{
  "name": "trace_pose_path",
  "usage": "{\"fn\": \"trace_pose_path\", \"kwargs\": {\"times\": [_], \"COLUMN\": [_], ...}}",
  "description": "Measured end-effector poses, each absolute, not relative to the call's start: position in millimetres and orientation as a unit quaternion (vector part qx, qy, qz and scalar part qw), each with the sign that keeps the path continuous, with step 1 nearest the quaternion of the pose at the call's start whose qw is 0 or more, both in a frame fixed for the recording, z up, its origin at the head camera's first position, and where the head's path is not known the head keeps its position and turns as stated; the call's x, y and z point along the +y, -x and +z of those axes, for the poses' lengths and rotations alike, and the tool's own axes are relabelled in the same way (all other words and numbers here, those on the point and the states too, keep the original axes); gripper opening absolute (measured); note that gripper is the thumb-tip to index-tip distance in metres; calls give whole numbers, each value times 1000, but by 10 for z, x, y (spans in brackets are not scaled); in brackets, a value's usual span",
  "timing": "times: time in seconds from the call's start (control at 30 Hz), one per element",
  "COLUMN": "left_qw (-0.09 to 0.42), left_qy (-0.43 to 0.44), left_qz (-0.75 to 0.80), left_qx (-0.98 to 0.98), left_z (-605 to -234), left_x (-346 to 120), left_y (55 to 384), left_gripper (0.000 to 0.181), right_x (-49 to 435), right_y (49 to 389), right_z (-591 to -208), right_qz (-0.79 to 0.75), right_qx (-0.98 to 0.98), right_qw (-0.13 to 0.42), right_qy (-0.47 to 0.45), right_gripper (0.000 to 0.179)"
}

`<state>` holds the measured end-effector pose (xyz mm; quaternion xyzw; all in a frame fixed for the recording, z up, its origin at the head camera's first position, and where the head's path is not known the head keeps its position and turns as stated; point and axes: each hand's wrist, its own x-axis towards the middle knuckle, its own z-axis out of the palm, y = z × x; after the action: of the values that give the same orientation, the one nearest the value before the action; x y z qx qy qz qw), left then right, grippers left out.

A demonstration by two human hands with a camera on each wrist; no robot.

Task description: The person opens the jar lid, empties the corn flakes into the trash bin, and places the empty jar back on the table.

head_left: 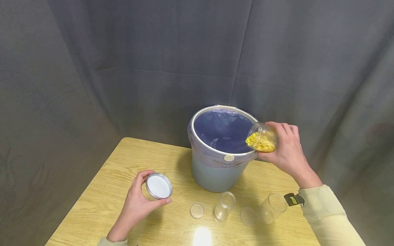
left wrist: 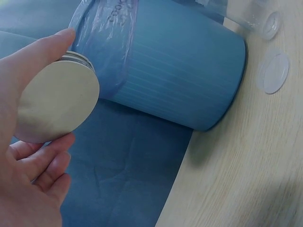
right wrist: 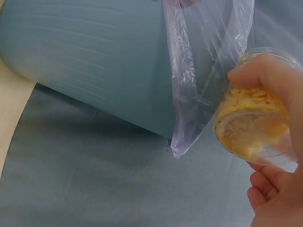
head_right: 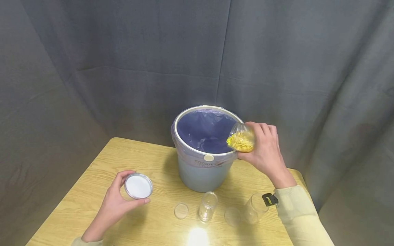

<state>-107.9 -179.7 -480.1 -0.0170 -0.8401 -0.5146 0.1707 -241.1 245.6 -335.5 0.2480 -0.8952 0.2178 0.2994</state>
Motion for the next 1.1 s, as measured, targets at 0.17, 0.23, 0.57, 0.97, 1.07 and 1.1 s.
{"fn": "trace_pose_path", "kwargs": {"times": [0.17, 0.23, 0.57, 0.97, 1.07, 1.1], "left_qw": [170, 169, 169, 164, 164, 164], "left_qy": [15, 15, 14, 8, 7, 7], "left_qz": [-512, -512, -512, -508, -507, -508], "left_qx": [-842, -842, -842, -845, -846, -846], "left_z": [-4798, -4798, -4810, -4816, -4818, -4818], "left_x": [-1792, -1791, -1791, -1798, -1800, -1800], "left_y": [1076, 1075, 1071, 1065, 1061, 1060], "left_gripper": [96, 96, 96, 96, 96, 96], "right_x": [2449, 2447, 2445, 2436, 2430, 2427], "right_y": [2422, 2423, 2417, 2431, 2437, 2439], "right_z": [-3340, -3335, -3314, -3284, -3277, -3273], "right_qz": [204, 200, 191, 176, 174, 174], "right_qx": [-898, -900, -903, -910, -911, -911], "right_qw": [297, 295, 289, 278, 276, 275], "right_qy": [-251, -251, -254, -251, -252, -253], "right_gripper": [87, 87, 86, 85, 85, 85]}}
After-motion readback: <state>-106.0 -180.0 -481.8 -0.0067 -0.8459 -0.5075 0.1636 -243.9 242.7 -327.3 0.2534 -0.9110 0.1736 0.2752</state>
